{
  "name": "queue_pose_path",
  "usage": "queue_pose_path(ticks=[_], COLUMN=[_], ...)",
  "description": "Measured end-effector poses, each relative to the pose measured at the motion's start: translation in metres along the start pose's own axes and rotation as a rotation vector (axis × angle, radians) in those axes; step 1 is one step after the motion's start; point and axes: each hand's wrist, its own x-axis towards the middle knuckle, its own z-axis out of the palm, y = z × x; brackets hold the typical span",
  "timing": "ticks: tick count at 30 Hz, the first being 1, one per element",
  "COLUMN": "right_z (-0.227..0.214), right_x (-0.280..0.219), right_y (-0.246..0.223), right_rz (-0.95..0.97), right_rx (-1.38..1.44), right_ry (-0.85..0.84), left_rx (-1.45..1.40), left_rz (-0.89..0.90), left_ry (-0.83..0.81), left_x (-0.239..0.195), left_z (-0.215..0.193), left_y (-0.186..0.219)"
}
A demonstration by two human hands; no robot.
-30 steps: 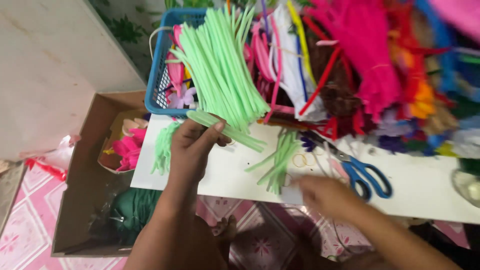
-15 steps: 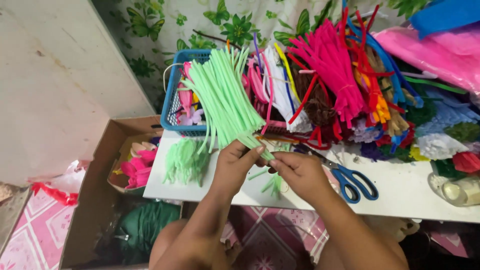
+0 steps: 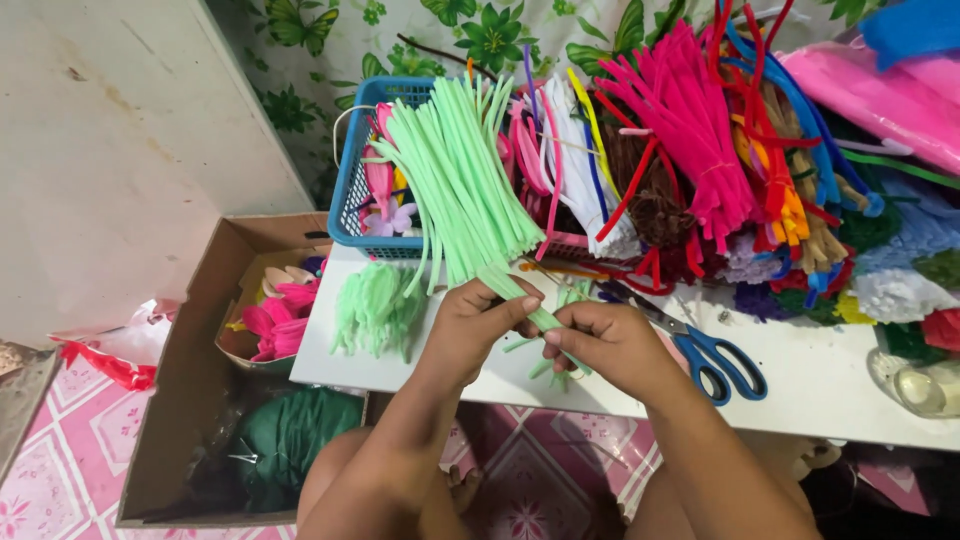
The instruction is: Assembling and bundling green pipe cleaners to create leaf-like components for floral arrangements.
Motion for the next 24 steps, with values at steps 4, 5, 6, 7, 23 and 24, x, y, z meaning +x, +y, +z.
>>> queue_pose_path(ticks=[4,5,6,7,23,24], right_z=[-0.018,-0.030,-0.042,-0.054,-0.015,-0.015], right_x=[-0.003,-0.004,-0.005,-0.008,-0.012,-0.011], right_y=[0.000,0.000,0.000,0.000,-0.017,-0.017], right_rz=[0.051,0.049,0.136,0.225,0.018,0.016], right_rx=[-0.055,-0.053,-0.123,-0.194,-0.014,-0.025], right_ry=[-0.003,-0.003,-0.002,0.000,0.156,0.152], left_rx=[-0.075,-0.073,-0.078,-0.085,-0.042,-0.034], left_rz=[0.035,0.036,0.045,0.052,0.027,0.037], left_ry=[0.073,0.073,0.110,0.144,0.007,-0.001], left_x=[0.015,0.018,0.022,0.025,0.013,0.012], left_z=[-0.011,-0.014,-0.017,-0.019,0.007,0.007], left_y=[-0.008,-0.006,-0.005,-0.004,-0.012,-0.009])
